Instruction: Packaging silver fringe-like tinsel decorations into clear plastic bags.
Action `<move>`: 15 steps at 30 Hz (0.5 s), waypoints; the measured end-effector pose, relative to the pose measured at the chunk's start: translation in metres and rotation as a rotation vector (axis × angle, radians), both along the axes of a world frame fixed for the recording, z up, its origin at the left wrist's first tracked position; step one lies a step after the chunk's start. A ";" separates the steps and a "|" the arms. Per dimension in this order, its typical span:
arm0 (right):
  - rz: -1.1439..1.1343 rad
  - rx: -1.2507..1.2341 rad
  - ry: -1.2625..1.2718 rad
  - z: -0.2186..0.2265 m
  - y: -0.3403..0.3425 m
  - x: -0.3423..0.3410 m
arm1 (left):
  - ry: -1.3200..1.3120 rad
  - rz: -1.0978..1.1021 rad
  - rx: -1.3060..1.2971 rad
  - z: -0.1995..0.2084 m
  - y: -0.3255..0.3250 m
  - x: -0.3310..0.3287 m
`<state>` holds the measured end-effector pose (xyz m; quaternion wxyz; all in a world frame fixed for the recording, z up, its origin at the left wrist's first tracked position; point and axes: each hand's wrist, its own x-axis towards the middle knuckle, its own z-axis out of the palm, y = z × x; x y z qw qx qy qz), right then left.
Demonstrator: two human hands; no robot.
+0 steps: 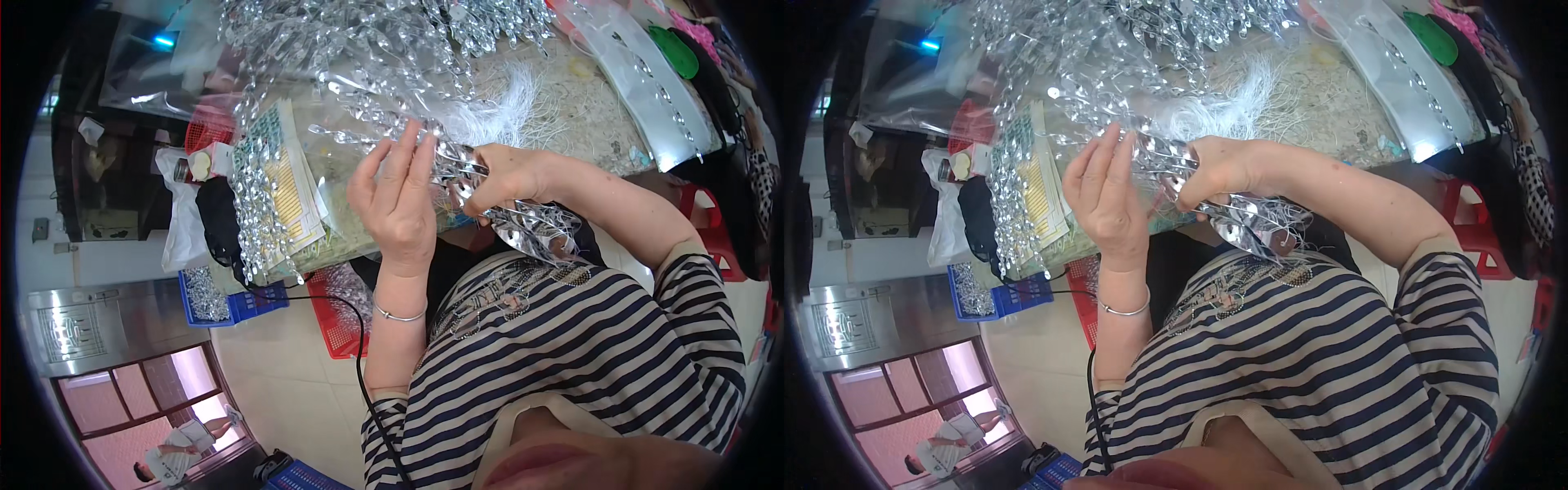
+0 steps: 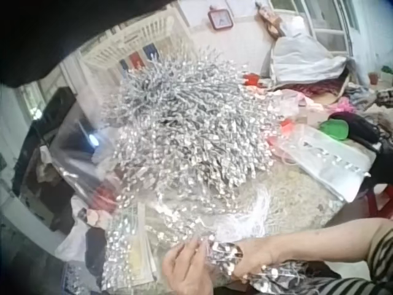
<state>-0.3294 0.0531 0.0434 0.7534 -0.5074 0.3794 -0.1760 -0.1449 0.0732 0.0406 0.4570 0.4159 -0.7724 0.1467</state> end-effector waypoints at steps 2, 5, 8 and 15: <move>-0.036 0.016 -0.002 0.013 -0.002 0.002 | 0.008 0.022 -0.028 0.004 -0.004 0.007; -0.006 0.002 -0.035 0.007 0.001 0.013 | -0.007 0.045 -0.050 0.015 -0.005 0.020; 0.065 -0.036 -0.013 0.000 -0.001 0.020 | 0.020 0.085 -0.063 0.026 -0.007 0.025; -0.012 -0.016 -0.024 0.007 -0.004 0.019 | 0.065 0.057 -0.014 0.014 -0.004 0.022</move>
